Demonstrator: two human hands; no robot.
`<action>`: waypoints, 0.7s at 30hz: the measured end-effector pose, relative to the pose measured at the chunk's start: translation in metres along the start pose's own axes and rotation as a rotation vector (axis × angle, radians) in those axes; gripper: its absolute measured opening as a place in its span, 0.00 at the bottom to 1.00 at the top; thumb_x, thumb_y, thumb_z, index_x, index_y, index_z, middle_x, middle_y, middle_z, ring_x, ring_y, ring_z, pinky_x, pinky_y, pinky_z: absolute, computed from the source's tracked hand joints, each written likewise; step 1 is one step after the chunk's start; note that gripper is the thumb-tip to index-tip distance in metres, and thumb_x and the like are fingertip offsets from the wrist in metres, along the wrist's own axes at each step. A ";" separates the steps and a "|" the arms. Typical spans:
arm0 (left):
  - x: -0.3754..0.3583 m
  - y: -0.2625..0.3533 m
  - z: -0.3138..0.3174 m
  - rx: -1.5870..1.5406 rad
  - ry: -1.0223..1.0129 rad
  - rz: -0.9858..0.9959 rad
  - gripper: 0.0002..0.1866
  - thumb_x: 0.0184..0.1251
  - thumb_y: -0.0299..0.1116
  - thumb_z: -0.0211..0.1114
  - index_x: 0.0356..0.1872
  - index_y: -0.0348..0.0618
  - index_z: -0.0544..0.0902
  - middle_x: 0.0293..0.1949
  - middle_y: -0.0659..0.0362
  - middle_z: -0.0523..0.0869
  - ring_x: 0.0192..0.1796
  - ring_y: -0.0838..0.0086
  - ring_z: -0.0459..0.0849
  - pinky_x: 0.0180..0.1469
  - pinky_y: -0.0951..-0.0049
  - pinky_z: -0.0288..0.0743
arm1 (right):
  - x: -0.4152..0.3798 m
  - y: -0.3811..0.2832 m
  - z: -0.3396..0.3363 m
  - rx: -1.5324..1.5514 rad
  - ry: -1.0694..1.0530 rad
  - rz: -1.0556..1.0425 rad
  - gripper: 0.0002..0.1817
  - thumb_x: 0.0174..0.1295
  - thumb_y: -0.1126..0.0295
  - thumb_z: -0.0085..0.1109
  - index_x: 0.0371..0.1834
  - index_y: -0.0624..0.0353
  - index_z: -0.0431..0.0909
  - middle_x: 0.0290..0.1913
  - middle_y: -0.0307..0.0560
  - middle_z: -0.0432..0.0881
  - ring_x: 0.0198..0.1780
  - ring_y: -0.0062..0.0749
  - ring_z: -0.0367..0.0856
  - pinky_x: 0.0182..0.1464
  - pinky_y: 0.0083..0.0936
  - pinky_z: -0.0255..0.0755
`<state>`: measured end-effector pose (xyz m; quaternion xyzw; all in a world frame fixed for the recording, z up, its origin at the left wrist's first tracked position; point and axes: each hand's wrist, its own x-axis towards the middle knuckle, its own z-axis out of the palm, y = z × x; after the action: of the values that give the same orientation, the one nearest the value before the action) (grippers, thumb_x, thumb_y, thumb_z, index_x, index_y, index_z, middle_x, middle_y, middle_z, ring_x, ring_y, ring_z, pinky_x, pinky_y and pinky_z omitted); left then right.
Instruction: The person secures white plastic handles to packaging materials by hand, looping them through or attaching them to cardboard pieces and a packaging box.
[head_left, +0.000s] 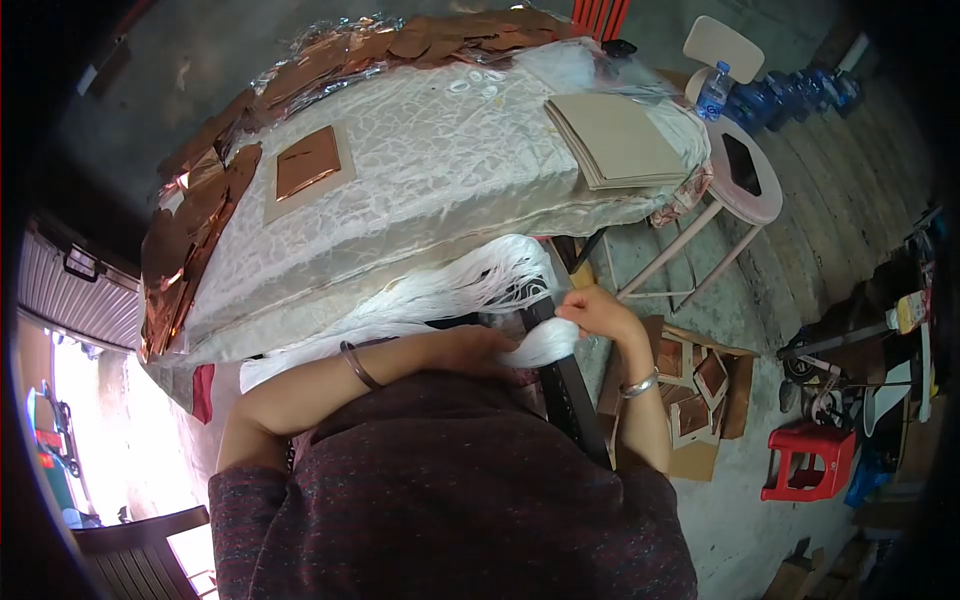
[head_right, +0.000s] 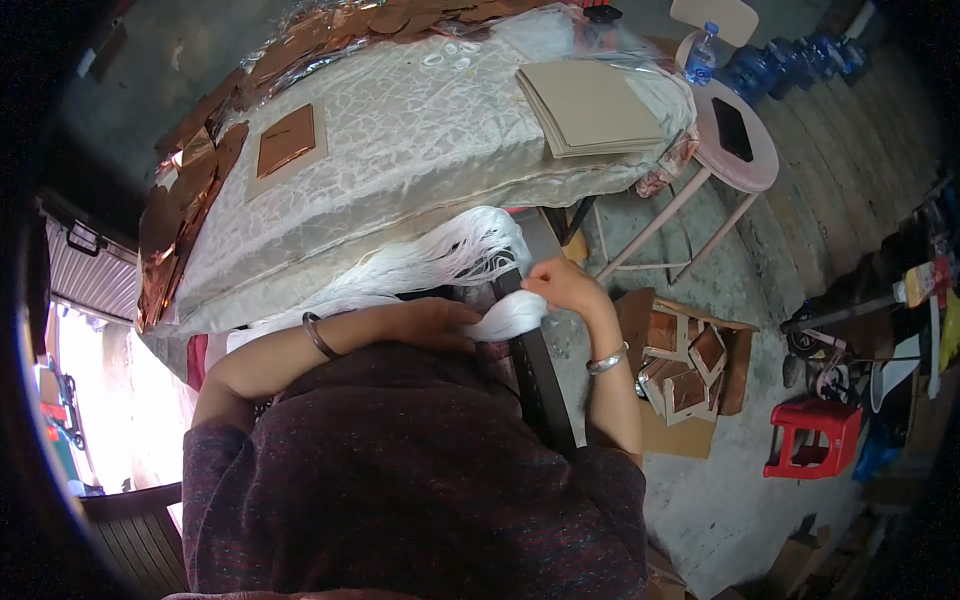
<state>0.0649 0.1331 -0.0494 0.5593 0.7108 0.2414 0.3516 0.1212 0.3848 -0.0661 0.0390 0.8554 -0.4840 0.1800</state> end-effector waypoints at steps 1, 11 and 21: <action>-0.002 0.001 -0.003 -0.077 0.002 0.028 0.23 0.59 0.45 0.59 0.49 0.39 0.74 0.44 0.47 0.78 0.49 0.56 0.76 0.50 0.63 0.69 | -0.002 0.002 -0.001 -0.001 -0.002 -0.002 0.12 0.52 0.65 0.58 0.22 0.66 0.74 0.14 0.41 0.73 0.16 0.22 0.73 0.21 0.23 0.65; 0.015 -0.019 -0.004 -0.207 0.304 -0.136 0.19 0.62 0.42 0.57 0.51 0.41 0.73 0.45 0.51 0.78 0.50 0.62 0.76 0.52 0.67 0.68 | 0.025 -0.017 0.012 -0.034 0.394 -0.233 0.08 0.52 0.70 0.59 0.28 0.65 0.77 0.20 0.40 0.77 0.24 0.19 0.71 0.28 0.19 0.65; 0.013 -0.019 0.007 -0.280 0.094 -0.140 0.21 0.65 0.46 0.52 0.52 0.44 0.72 0.44 0.51 0.79 0.49 0.67 0.76 0.52 0.69 0.66 | 0.035 0.020 -0.005 -0.103 0.704 -0.141 0.07 0.52 0.72 0.58 0.28 0.67 0.77 0.20 0.44 0.77 0.23 0.21 0.72 0.27 0.22 0.68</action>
<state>0.0569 0.1404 -0.0703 0.4421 0.7230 0.3391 0.4085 0.0920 0.3961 -0.0926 0.1349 0.8888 -0.4086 -0.1576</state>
